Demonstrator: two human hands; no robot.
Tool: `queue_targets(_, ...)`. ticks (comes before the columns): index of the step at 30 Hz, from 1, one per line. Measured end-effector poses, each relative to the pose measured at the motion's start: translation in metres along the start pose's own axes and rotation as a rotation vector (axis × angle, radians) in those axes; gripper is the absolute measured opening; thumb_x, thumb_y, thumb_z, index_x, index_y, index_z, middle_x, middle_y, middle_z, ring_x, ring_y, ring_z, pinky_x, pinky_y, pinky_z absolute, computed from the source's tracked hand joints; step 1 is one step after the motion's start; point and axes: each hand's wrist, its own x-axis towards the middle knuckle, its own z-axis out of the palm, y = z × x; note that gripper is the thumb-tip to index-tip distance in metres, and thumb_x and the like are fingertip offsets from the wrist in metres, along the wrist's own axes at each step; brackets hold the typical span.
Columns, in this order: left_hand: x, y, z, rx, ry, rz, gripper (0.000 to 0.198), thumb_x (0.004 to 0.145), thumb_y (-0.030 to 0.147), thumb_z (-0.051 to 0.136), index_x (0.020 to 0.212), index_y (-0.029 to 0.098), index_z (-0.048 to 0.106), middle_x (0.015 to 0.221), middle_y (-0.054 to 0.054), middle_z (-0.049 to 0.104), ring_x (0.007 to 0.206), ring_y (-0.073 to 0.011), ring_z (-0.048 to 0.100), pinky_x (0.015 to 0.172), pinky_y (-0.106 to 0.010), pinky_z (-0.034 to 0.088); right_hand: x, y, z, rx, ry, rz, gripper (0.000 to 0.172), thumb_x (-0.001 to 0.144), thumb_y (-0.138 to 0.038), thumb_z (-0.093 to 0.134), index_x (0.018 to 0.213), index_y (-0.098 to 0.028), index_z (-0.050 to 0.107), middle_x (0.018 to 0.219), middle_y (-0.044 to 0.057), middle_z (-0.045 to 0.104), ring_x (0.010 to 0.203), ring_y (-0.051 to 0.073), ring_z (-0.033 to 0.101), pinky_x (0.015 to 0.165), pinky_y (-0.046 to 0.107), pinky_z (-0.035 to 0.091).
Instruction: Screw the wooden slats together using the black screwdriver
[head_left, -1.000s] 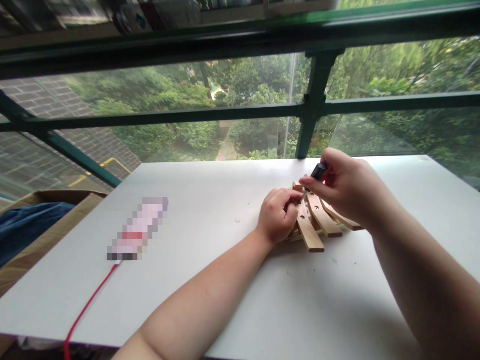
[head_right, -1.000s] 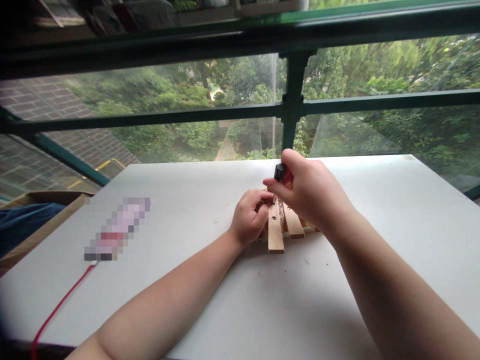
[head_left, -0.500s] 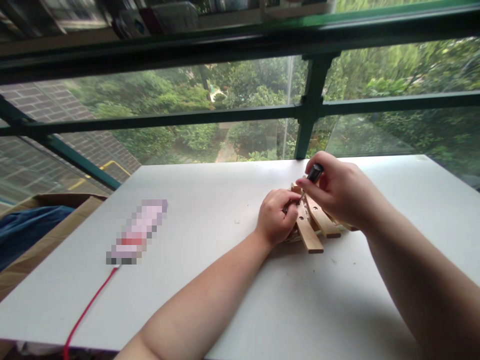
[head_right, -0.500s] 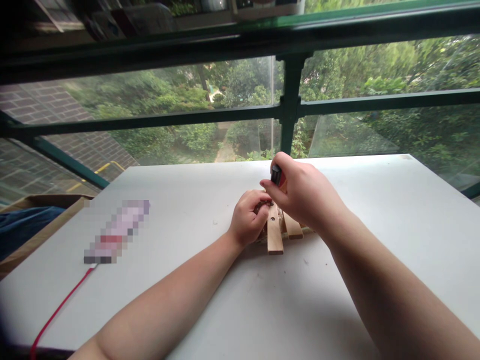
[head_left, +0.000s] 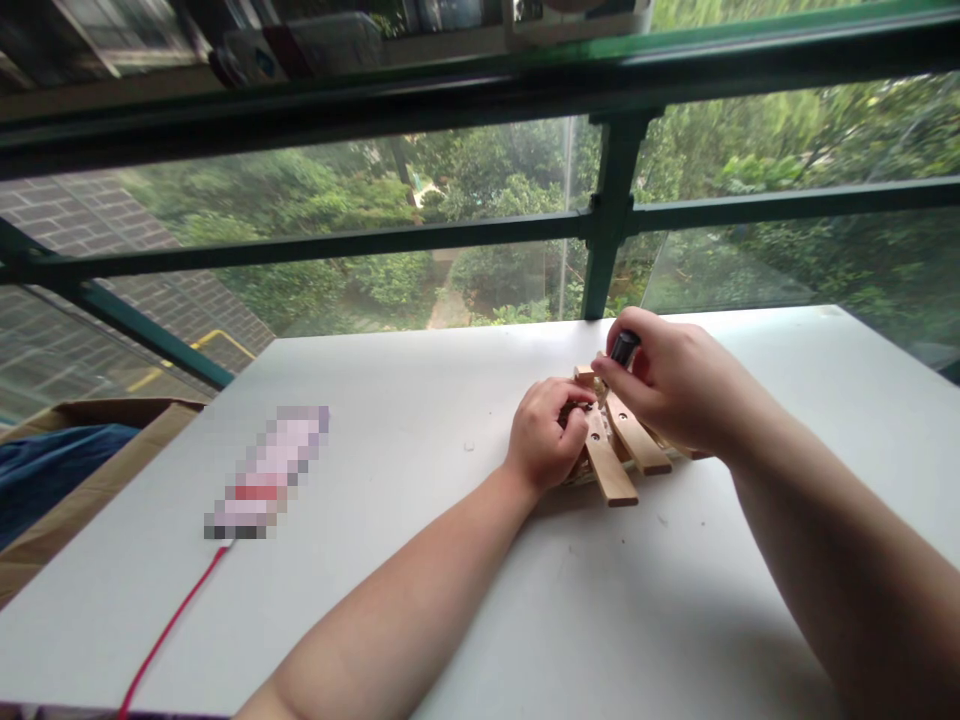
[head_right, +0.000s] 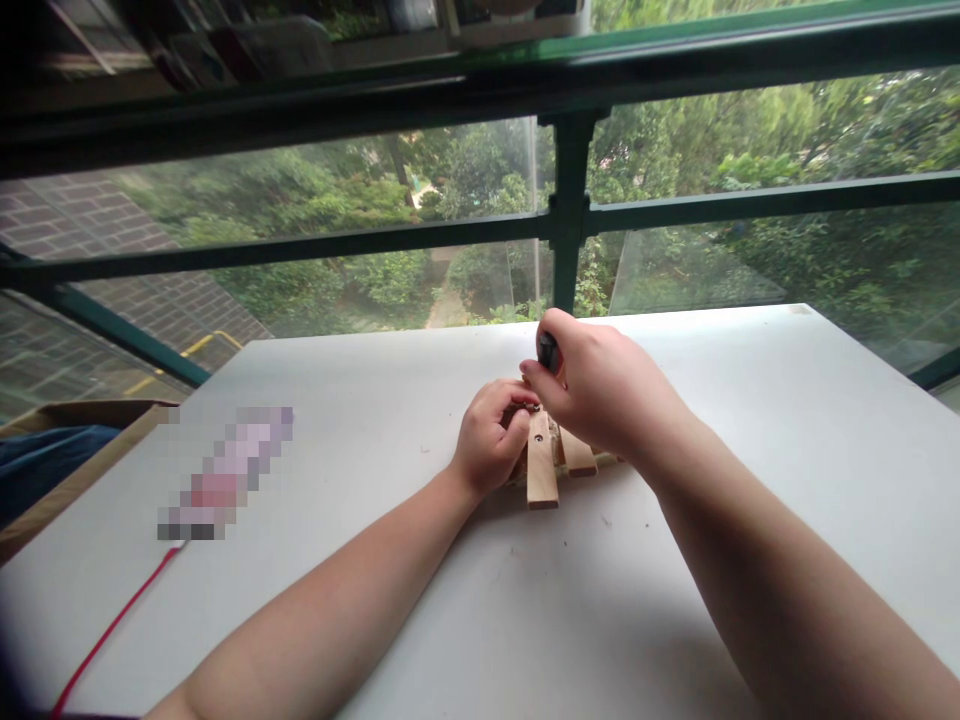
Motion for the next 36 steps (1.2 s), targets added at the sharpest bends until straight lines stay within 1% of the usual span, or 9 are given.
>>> queue_targets(6,-0.0011,0.0006,-0.0002,0.024,0.018,-0.046,0.015,0.081,0.011,0.050,0.091,0.021,0.056,0.097,-0.002,0.066,0.093,-0.0182,0.059,0.088,-0.032,0.047,0.0004,-0.0002,0.0007,0.048,-0.008,-0.035,0.016,0.083,-0.037,0.057,0.083,-0.023,0.049,0.063,-0.001,0.053,0.057,0.016,0.047,0.054,0.028,0.029)
queue_targets(8,-0.0012,0.0004,0.0001,0.032,0.018,-0.040,0.017,0.080,0.010,0.050,0.092,0.021,0.056,0.097,-0.002,0.066,0.093,-0.0178,0.059,0.088,-0.031,0.048,0.0009,0.0011,0.0009,0.041,-0.023,-0.035,0.016,0.083,-0.038,0.057,0.082,-0.023,0.049,0.062,-0.001,0.054,0.057,0.016,0.047,0.054,0.028,0.028)
queue_targets(11,-0.0007,0.0001,0.0002,0.042,0.008,-0.025,0.020,0.080,0.010,0.049,0.095,0.021,0.058,0.099,-0.003,0.066,0.094,-0.0187,0.059,0.089,-0.033,0.047,0.0016,0.0024,0.0023,0.028,-0.011,-0.031,0.017,0.082,-0.038,0.058,0.083,-0.023,0.049,0.063,-0.001,0.055,0.057,0.016,0.048,0.055,0.028,0.028)
queue_targets(16,-0.0001,-0.0004,0.0002,0.045,-0.002,0.003,0.020,0.083,0.012,0.047,0.096,0.020,0.060,0.102,-0.004,0.066,0.098,-0.0188,0.059,0.092,-0.034,0.047,0.0018,0.0024,0.0036,0.015,-0.014,-0.030,0.017,0.083,-0.038,0.058,0.082,-0.023,0.049,0.063,-0.001,0.056,0.058,0.016,0.049,0.055,0.028,0.028)
queue_targets(20,-0.0005,-0.0015,0.0009,0.030,-0.003,0.005,0.023,0.082,0.011,0.047,0.098,0.020,0.061,0.105,-0.005,0.066,0.101,-0.0190,0.059,0.095,-0.034,0.047,0.0018,0.0015,0.0011,0.017,0.029,-0.018,0.015,0.083,-0.037,0.057,0.085,-0.023,0.051,0.064,0.000,0.056,0.058,0.017,0.050,0.055,0.027,0.030)
queue_targets(26,-0.0010,-0.0031,0.0017,0.032,0.001,0.008,0.022,0.082,0.010,0.048,0.098,0.019,0.061,0.107,-0.005,0.065,0.103,-0.0187,0.059,0.096,-0.034,0.047,0.0009,-0.0014,-0.0007,0.083,0.080,-0.010,0.012,0.083,-0.033,0.057,0.086,-0.023,0.053,0.062,-0.001,0.057,0.056,0.015,0.050,0.056,0.027,0.033)
queue_targets(31,-0.0006,-0.0031,0.0013,0.014,-0.008,-0.004,0.021,0.083,0.011,0.049,0.097,0.020,0.061,0.107,-0.005,0.065,0.102,-0.0196,0.060,0.095,-0.035,0.047,0.0014,0.0000,0.0029,0.092,0.046,-0.021,0.013,0.083,-0.034,0.057,0.086,-0.023,0.052,0.060,-0.002,0.055,0.055,0.015,0.049,0.054,0.026,0.032)
queue_targets(36,-0.0004,-0.0028,0.0011,0.005,-0.014,-0.011,0.020,0.083,0.012,0.049,0.096,0.020,0.062,0.106,-0.006,0.065,0.102,-0.0199,0.059,0.095,-0.036,0.047,0.0006,0.0020,-0.0001,0.111,-0.017,-0.031,0.012,0.080,-0.028,0.058,0.088,-0.023,0.052,0.064,-0.002,0.058,0.056,0.014,0.051,0.055,0.026,0.034)
